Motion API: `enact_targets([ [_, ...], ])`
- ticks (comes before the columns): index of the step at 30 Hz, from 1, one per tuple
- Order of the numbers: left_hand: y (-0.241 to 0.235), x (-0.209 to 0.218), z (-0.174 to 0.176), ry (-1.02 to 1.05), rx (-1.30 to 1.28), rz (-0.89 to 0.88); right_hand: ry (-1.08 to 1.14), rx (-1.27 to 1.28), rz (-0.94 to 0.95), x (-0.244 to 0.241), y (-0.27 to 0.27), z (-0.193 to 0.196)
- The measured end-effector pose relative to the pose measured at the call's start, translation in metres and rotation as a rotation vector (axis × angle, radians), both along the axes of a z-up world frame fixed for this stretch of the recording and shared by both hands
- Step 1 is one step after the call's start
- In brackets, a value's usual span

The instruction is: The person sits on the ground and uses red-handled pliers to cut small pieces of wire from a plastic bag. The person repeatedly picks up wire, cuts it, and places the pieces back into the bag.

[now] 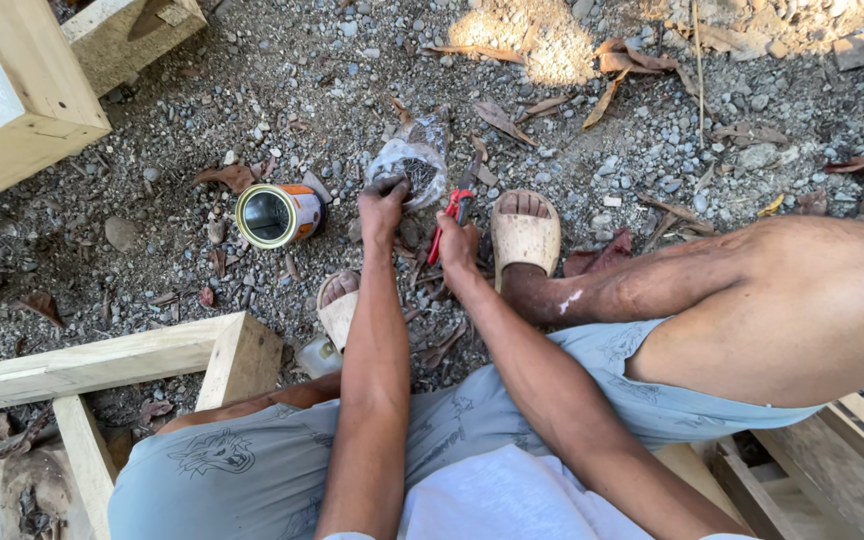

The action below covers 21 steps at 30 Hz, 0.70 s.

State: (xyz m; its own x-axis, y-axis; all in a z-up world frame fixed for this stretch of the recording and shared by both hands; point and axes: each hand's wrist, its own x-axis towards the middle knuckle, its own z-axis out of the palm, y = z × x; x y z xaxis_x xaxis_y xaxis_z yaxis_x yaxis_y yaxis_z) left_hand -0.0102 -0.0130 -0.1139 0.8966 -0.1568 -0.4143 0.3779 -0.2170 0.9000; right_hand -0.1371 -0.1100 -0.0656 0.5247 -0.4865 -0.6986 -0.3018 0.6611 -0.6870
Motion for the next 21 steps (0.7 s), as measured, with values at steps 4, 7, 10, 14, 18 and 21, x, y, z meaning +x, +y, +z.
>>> enact_targets([
  [4,-0.007,-0.001,0.024,-0.048,-0.103,-0.081,-0.004,-0.148,0.144,-0.003,0.004,0.004],
  [7,-0.01,0.005,0.038,-0.167,0.004,-0.226,-0.037,-0.226,0.269,-0.003,0.007,0.007],
  [10,-0.008,0.008,0.048,-0.231,0.094,-0.297,-0.055,-0.2,0.342,-0.004,0.012,0.008],
  [14,-0.001,0.013,0.057,-0.066,-0.141,-0.17,-0.051,-0.215,0.419,-0.004,0.015,0.01],
  [18,0.007,0.018,0.063,-0.014,-0.125,-0.15,-0.107,-0.24,0.527,-0.006,0.016,0.013],
  [21,0.016,0.021,0.067,0.024,-0.081,-0.148,-0.13,-0.285,0.58,-0.007,0.019,0.019],
])
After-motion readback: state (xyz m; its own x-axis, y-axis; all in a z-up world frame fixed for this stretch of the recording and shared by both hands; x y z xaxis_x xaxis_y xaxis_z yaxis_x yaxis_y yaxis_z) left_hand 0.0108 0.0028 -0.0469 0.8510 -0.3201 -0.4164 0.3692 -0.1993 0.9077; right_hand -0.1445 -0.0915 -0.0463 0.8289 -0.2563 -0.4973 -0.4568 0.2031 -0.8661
